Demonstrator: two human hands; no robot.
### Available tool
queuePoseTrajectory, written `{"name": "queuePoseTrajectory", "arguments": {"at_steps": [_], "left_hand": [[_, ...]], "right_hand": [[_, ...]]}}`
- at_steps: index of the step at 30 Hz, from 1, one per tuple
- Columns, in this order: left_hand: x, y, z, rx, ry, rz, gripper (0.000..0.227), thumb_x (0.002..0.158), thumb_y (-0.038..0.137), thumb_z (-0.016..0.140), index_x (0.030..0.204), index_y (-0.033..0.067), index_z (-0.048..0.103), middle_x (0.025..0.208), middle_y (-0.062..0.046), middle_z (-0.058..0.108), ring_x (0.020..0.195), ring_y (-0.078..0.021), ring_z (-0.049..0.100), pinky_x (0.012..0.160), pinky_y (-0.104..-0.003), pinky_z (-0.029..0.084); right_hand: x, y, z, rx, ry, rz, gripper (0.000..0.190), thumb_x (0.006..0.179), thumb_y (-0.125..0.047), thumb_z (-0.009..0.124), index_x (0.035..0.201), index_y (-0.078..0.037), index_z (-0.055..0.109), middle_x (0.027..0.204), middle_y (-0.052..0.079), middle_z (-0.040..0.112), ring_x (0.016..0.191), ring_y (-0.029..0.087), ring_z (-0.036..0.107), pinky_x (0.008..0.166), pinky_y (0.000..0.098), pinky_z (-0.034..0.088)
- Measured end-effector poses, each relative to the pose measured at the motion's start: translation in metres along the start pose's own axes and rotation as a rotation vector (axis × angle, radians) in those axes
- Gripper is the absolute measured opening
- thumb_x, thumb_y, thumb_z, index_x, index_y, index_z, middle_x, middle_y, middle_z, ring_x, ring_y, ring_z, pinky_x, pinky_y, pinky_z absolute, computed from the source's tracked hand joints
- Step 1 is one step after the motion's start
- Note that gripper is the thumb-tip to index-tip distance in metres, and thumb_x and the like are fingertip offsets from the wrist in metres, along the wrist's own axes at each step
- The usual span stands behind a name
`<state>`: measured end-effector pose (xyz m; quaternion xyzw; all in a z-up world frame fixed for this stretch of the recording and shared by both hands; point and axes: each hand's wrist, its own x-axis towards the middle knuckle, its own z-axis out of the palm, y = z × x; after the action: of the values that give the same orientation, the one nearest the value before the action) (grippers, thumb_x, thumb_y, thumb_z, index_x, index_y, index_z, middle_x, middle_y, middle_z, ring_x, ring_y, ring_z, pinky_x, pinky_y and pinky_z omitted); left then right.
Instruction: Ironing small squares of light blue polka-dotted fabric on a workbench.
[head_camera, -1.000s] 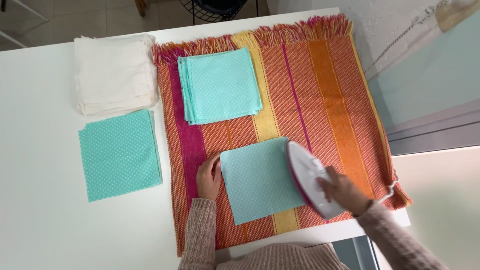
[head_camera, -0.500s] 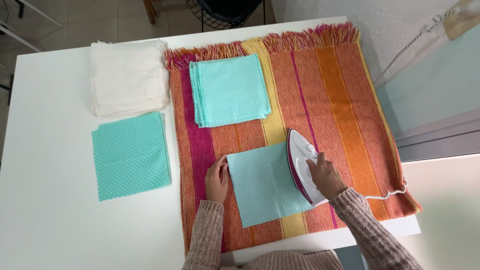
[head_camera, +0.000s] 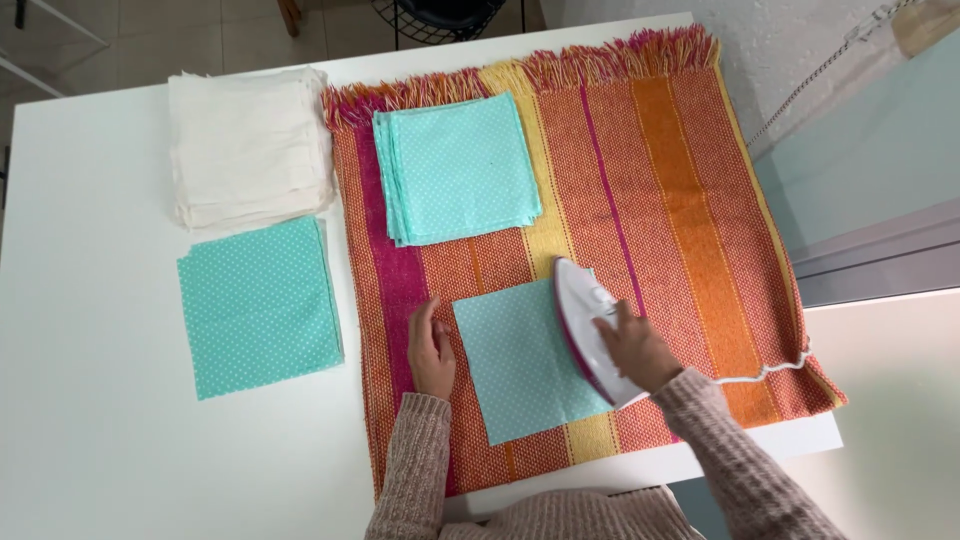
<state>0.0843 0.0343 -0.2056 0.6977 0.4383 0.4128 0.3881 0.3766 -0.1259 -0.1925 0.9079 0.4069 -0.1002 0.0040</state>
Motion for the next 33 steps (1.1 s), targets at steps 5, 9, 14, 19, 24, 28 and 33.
{"name": "queuePoseTrajectory", "arguments": {"at_steps": [5,9,14,19,24,28,33], "left_hand": [[0.003,0.016,-0.008,-0.039,0.036,-0.002,0.052,0.097,-0.013,0.040,0.146,0.0058,0.045,0.131,-0.016,0.049,0.090,-0.0260,0.067,0.083,-0.048,0.056],[0.002,0.017,-0.008,-0.009,0.015,-0.016,0.051,0.098,-0.011,0.040,0.146,0.0059,0.044,0.132,-0.015,0.047,0.093,-0.0259,0.069,0.083,-0.048,0.057],[0.003,0.020,-0.010,-0.002,-0.007,-0.031,0.052,0.097,-0.011,0.042,0.145,0.0069,0.044,0.132,-0.016,0.046,0.094,-0.0263,0.068,0.082,-0.048,0.057],[0.002,0.016,-0.008,0.004,0.002,-0.033,0.051,0.097,-0.011,0.043,0.145,0.0076,0.045,0.131,-0.015,0.047,0.094,-0.0274,0.069,0.083,-0.048,0.057],[0.002,0.015,-0.007,0.002,0.000,-0.027,0.051,0.097,-0.011,0.042,0.145,0.0073,0.045,0.131,-0.016,0.048,0.093,-0.0280,0.069,0.082,-0.048,0.057],[0.001,0.016,-0.007,-0.015,0.013,-0.033,0.051,0.096,-0.011,0.044,0.143,0.0070,0.048,0.130,-0.015,0.048,0.092,-0.0263,0.069,0.085,-0.048,0.056],[0.001,0.015,-0.008,-0.024,0.022,-0.015,0.050,0.096,-0.011,0.045,0.142,0.0075,0.049,0.129,-0.013,0.049,0.091,-0.0248,0.070,0.086,-0.046,0.056]], "right_hand": [[-0.032,-0.068,0.005,0.071,-0.182,-0.100,0.055,0.101,-0.066,0.033,0.123,-0.018,0.046,0.093,0.020,0.070,0.091,0.044,0.074,0.075,0.0534,0.062],[-0.045,-0.081,-0.024,0.137,-0.242,-0.161,0.051,0.103,-0.061,0.029,0.115,-0.013,0.043,0.088,0.021,0.069,0.087,0.046,0.074,0.073,0.0525,0.062],[-0.048,-0.086,-0.040,0.140,-0.232,-0.203,0.051,0.104,-0.059,0.029,0.111,-0.010,0.041,0.083,0.022,0.067,0.082,0.049,0.074,0.070,0.0552,0.061],[-0.052,-0.091,-0.054,0.145,-0.239,-0.194,0.051,0.105,-0.058,0.029,0.112,-0.009,0.042,0.085,0.023,0.067,0.085,0.049,0.073,0.073,0.0560,0.061],[-0.041,-0.084,-0.060,0.140,-0.296,-0.102,0.057,0.103,-0.063,0.027,0.118,-0.010,0.042,0.093,0.023,0.070,0.094,0.050,0.072,0.081,0.0589,0.059],[-0.001,-0.030,-0.029,0.128,-0.203,0.120,0.055,0.102,-0.061,0.037,0.121,-0.009,0.045,0.097,0.027,0.071,0.099,0.050,0.072,0.084,0.0598,0.059],[0.009,-0.017,-0.012,0.096,-0.048,0.049,0.060,0.100,-0.068,0.036,0.116,-0.011,0.045,0.087,0.025,0.071,0.087,0.049,0.073,0.071,0.0550,0.062]]}}
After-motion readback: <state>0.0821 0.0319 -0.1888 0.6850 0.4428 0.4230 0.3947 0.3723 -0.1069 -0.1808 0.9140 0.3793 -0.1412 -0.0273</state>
